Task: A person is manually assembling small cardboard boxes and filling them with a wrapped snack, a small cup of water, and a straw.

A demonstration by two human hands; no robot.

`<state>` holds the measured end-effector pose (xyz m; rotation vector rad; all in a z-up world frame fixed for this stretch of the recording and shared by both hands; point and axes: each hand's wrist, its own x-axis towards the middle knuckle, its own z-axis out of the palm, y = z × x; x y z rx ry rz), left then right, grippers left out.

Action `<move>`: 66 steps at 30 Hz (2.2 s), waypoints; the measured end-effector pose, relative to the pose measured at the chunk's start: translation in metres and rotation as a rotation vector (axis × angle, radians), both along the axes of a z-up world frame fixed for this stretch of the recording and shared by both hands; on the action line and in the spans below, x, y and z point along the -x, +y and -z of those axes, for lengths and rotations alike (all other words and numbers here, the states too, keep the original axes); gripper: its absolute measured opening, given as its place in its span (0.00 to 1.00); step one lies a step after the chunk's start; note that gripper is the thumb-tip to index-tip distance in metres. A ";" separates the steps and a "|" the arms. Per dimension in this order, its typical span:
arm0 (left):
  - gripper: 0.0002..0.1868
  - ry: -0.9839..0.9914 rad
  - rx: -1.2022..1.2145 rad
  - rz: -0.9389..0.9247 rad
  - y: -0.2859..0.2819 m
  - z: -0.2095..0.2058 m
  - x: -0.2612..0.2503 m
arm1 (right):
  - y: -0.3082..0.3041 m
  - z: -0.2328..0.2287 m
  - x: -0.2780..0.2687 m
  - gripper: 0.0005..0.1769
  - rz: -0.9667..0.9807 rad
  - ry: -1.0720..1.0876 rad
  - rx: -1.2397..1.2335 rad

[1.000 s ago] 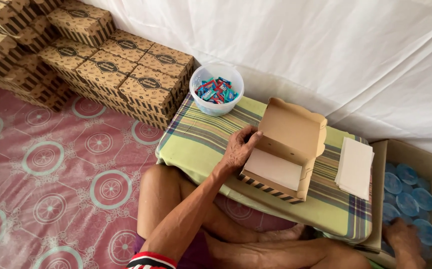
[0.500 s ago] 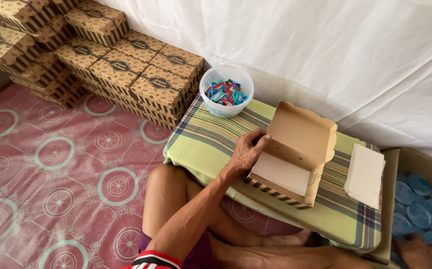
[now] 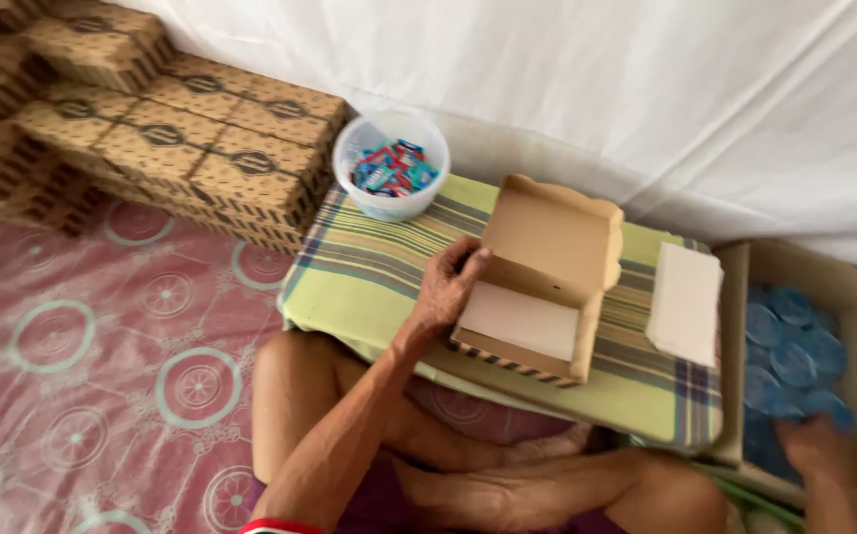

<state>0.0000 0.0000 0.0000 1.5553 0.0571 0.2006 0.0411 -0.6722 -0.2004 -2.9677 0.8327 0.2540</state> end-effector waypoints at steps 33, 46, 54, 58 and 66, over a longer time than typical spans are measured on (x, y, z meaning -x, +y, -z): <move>0.15 0.046 -0.030 0.024 -0.004 -0.013 -0.004 | 0.028 -0.069 0.026 0.52 -0.084 0.173 0.050; 0.15 0.049 -0.010 0.042 -0.005 -0.014 -0.003 | 0.052 -0.171 0.047 0.49 -0.420 -0.527 -0.206; 0.14 0.015 -0.041 0.028 -0.005 -0.011 -0.004 | 0.203 -0.291 0.033 0.48 -0.756 -0.690 -0.521; 0.14 0.024 -0.035 0.026 -0.005 -0.010 -0.005 | 0.266 -0.313 0.026 0.46 -0.859 -0.657 -0.749; 0.13 0.024 -0.029 0.011 -0.004 -0.010 -0.004 | 0.372 -0.332 0.022 0.44 -1.051 -0.577 -0.880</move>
